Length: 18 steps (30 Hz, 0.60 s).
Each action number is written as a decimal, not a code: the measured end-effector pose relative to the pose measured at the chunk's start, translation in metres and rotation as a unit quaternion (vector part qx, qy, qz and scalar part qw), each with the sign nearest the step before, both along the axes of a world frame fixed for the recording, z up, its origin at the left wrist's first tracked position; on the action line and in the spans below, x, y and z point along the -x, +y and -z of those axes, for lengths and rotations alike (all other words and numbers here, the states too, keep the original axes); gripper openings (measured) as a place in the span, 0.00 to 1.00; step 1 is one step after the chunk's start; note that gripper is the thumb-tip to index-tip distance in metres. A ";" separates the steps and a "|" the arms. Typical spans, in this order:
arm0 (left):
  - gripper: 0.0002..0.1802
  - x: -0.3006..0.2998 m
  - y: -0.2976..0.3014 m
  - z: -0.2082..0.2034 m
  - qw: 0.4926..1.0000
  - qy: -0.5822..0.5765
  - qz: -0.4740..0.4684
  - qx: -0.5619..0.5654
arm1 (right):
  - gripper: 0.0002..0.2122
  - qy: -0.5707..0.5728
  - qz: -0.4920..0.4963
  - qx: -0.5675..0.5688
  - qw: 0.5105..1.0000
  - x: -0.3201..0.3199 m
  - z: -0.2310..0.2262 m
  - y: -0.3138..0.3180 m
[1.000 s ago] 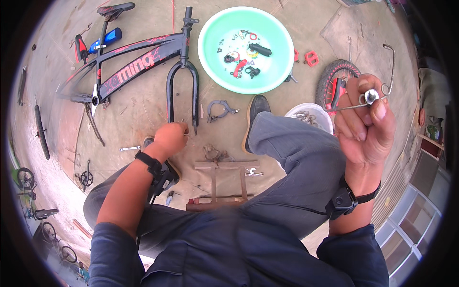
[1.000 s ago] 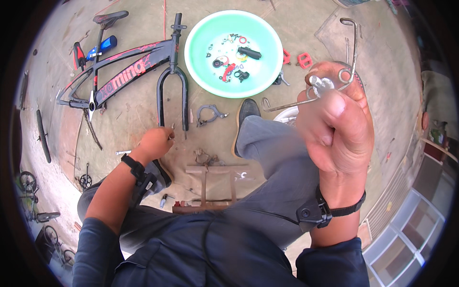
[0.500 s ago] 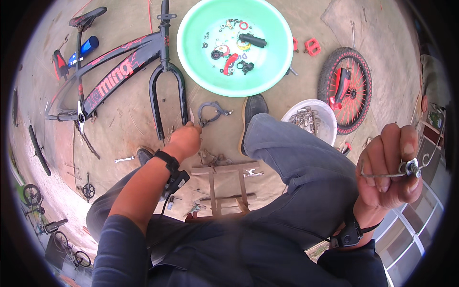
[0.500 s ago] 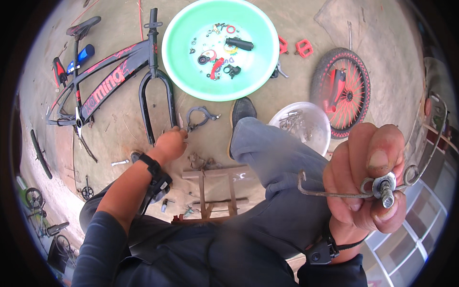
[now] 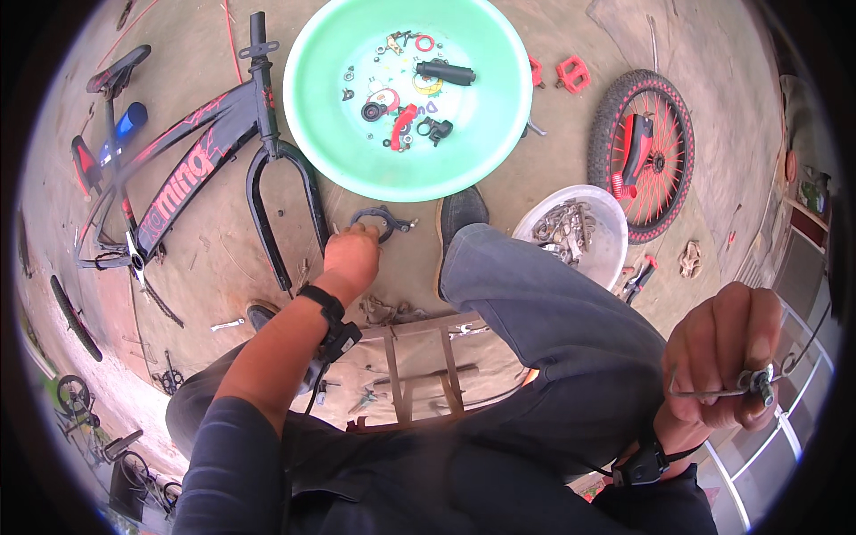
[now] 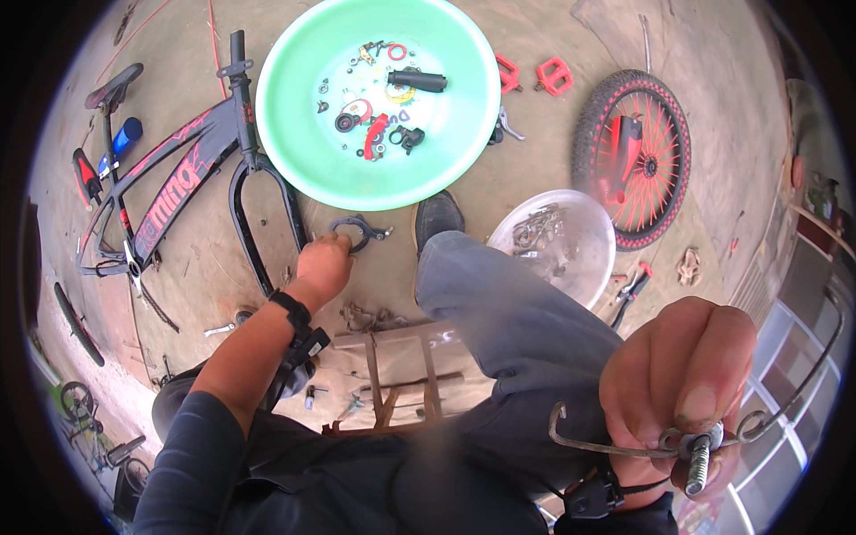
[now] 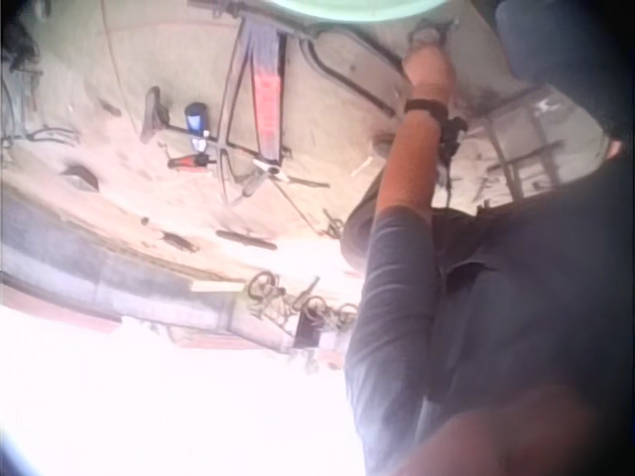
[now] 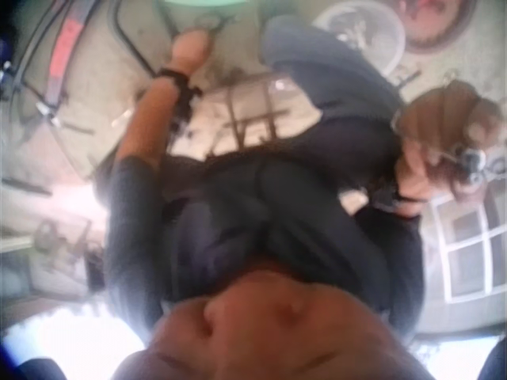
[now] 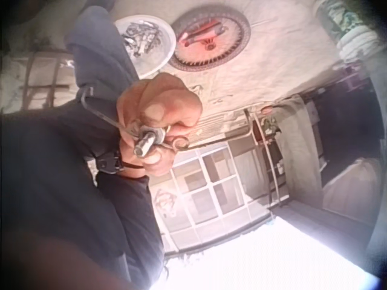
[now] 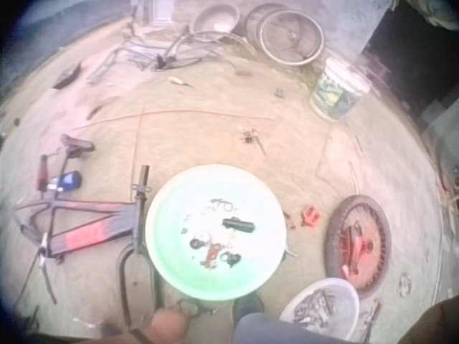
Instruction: The person assembles a bicycle brake caliper by hand, inserting a metal pin and attaching brake pads. They then thread a brake cable through the caliper and secure it with a small bolt, using an Allen key to tighten the connection.
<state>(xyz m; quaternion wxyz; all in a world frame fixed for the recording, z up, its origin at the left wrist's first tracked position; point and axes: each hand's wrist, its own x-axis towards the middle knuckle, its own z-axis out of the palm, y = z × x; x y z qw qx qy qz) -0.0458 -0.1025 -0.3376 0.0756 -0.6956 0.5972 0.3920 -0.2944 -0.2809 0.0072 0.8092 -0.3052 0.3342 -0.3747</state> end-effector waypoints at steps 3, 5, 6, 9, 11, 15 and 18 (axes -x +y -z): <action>0.15 0.006 -0.005 0.017 0.984 0.100 -0.144 -0.033 | 0.18 -0.007 -0.023 -0.002 1.000 0.007 0.008 -0.008; 0.15 0.013 -0.008 0.028 0.940 0.163 -0.288 -0.084 | 0.18 -0.021 -0.044 -0.011 0.999 0.010 0.012 -0.014; 0.16 0.016 -0.010 0.033 0.895 0.201 -0.379 -0.120 | 0.18 -0.029 -0.055 -0.020 0.998 0.011 0.014 -0.018; 0.18 0.026 -0.008 0.041 0.922 0.134 -0.354 -0.081 | 0.18 0.012 -0.011 -0.042 0.999 0.012 0.011 -0.016; 0.18 0.029 -0.007 0.042 0.904 0.146 -0.388 -0.106 | 0.19 0.020 0.010 -0.056 0.998 0.014 0.012 -0.016; 0.18 0.030 -0.007 0.047 0.872 0.158 -0.440 -0.147 | 0.19 -0.007 0.013 -0.070 0.997 0.021 0.016 -0.021; 0.19 0.033 -0.008 0.050 0.918 0.100 -0.368 -0.107 | 0.19 -0.008 0.010 -0.061 0.998 0.025 0.020 -0.024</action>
